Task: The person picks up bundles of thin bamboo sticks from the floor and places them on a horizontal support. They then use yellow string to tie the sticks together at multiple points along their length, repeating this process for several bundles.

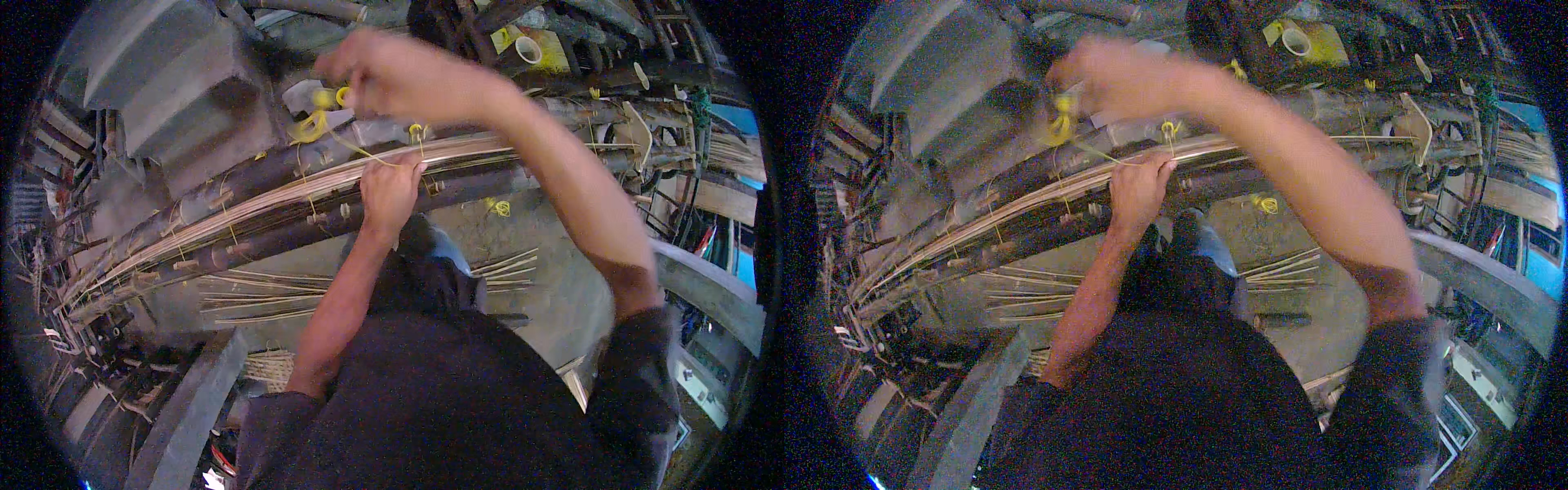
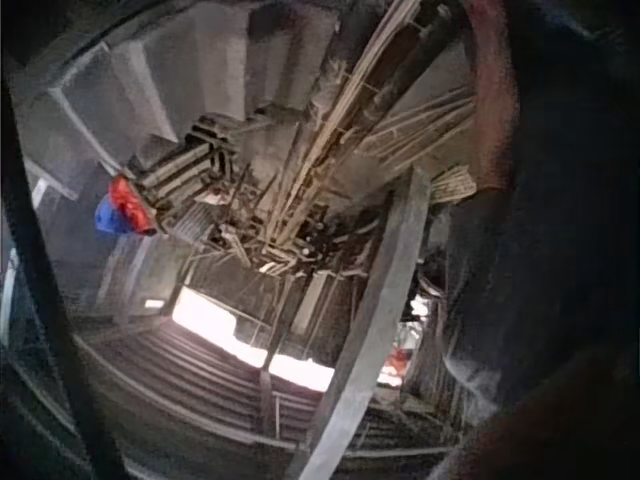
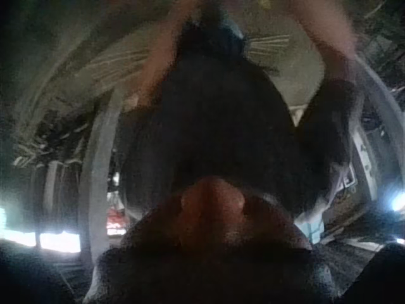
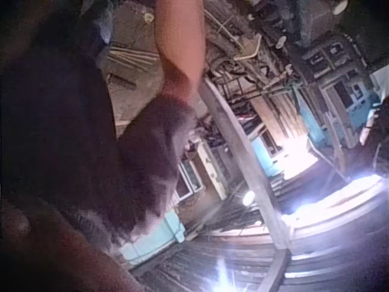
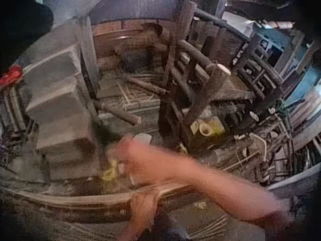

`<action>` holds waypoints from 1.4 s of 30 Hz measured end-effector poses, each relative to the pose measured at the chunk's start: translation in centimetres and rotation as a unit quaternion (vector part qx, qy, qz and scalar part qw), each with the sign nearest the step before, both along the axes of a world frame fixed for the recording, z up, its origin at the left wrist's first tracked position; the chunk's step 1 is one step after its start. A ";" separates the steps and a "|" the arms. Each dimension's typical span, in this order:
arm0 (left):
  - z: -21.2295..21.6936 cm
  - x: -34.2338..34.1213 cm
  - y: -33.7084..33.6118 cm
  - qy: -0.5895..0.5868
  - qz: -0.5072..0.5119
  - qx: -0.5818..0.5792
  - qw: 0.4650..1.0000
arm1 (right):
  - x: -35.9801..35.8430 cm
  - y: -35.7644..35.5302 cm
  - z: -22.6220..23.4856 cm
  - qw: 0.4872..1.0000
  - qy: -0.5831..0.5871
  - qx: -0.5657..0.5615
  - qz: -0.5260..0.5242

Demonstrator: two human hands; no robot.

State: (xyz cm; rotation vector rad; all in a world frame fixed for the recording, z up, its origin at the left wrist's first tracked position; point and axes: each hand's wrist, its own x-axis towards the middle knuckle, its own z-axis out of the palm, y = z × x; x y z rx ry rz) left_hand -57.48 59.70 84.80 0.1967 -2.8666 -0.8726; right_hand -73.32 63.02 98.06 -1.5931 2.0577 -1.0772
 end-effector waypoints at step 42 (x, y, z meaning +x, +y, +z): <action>0.2 9.0 -16.9 0.093 -0.027 0.026 0.995 | 15.7 -10.7 6.4 0.972 0.168 0.159 -0.036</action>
